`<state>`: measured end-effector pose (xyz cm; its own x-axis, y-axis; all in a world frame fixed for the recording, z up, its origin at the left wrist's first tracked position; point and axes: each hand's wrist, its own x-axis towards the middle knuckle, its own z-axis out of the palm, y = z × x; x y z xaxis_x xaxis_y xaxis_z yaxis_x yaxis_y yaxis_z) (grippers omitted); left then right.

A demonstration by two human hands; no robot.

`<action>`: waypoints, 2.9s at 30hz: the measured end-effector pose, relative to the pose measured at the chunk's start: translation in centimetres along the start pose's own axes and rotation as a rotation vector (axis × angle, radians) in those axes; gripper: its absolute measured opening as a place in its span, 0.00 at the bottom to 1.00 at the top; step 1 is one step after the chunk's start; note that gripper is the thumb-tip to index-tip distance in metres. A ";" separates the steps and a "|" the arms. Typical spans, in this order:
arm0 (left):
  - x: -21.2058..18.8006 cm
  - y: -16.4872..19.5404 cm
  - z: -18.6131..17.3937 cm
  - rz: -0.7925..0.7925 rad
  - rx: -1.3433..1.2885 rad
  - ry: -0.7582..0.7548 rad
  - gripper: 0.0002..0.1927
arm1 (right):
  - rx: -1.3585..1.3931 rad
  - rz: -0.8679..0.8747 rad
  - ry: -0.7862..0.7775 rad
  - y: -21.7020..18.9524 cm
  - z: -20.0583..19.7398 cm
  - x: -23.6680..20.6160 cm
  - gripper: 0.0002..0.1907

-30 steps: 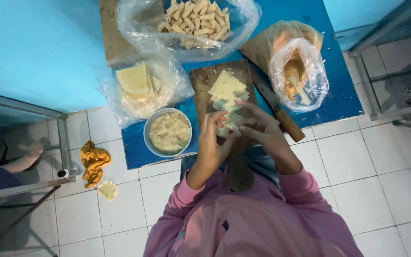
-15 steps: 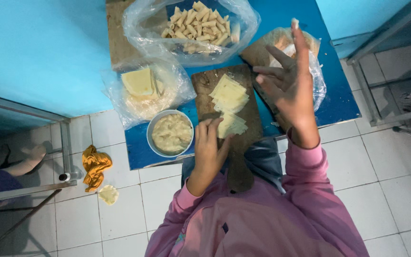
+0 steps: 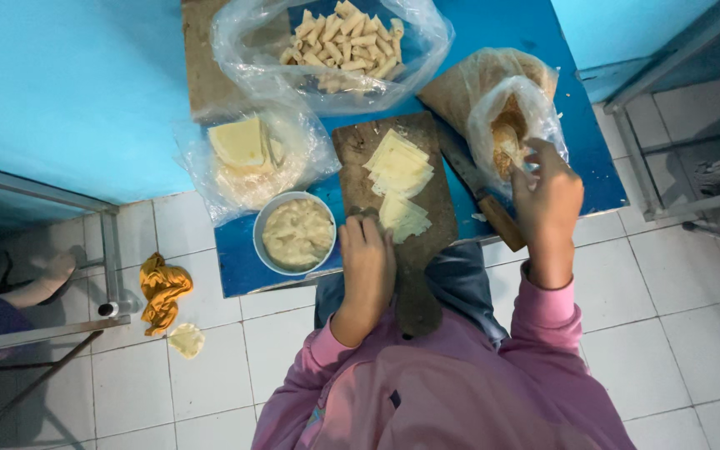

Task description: The person sits on the floor at a low table and assembles cheese-filled dough snacks. They take dough pieces from a plastic bag, place a slice of cheese on each, fold the dough around the cheese, and dip the folded pieces into a bowl and a bag of brown powder.

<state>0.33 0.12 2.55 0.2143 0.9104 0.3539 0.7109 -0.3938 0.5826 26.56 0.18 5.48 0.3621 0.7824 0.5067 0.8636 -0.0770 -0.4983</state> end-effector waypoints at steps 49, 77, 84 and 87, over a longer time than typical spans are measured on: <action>-1.6 -0.1 -1.9 0.056 -0.042 0.024 0.06 | 1.048 0.326 -0.100 -0.5 1.5 -7.8 0.17; -1.0 -0.8 -1.9 0.079 -0.381 0.038 0.07 | 0.705 -0.329 -0.163 -0.6 2.6 -9.6 0.19; -0.8 -0.5 -2.1 0.090 -0.365 0.043 0.07 | 0.690 -0.423 -0.135 -1.0 2.0 -8.9 0.18; -0.8 -0.5 -2.2 0.094 -0.384 0.046 0.08 | 0.698 -0.449 -0.198 -1.4 2.1 -8.5 0.18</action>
<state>-1.65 -0.73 3.59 0.2297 0.8651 0.4460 0.3861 -0.5016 0.7741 21.52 -5.10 0.41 -0.0873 0.7459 0.6603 0.4731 0.6143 -0.6315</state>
